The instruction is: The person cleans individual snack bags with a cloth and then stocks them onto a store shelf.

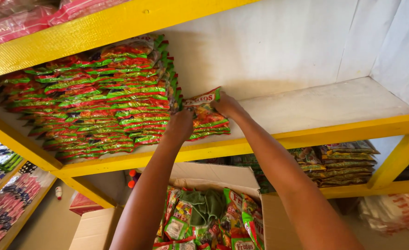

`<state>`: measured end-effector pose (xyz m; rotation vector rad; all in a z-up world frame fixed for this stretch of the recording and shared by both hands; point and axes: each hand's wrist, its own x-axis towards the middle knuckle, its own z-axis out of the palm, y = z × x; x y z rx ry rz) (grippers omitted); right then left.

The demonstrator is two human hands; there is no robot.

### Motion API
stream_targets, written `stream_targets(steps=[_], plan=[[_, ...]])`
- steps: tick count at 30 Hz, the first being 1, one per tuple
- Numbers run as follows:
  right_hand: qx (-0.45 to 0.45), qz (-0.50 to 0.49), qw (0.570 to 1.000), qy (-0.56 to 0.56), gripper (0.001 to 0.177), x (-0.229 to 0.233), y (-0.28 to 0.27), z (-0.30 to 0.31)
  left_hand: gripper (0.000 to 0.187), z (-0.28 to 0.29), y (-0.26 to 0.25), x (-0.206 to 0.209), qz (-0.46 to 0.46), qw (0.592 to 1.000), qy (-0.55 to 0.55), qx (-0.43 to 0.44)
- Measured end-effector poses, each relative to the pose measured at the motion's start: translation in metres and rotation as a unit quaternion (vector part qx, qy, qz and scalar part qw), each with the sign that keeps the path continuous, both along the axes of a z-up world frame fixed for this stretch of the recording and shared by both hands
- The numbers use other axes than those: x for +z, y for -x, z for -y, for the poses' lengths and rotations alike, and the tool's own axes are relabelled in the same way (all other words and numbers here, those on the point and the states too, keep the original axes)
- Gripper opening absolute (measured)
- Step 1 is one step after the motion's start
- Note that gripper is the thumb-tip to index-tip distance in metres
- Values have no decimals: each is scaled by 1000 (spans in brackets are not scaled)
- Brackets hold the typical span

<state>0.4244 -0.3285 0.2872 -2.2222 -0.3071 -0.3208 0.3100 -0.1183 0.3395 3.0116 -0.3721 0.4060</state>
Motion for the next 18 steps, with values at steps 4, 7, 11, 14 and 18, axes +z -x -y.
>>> stream_targets(steps=[4,7,11,14,18], plan=[[-60,49,993,90,66,57,52,-12,14,-6,5,9,30,999,15,-20],[-44,133,975,170,65,48,34,-32,18,-8,2,5,48,996,52,-46],[83,46,955,281,53,48,37,-45,13,-11,-7,-11,21,999,-8,-29],[121,22,942,313,55,45,36,-46,11,-17,-8,-20,38,999,-5,-33],[189,17,967,168,49,-5,-43,-29,11,-13,-14,-12,38,998,36,-44]])
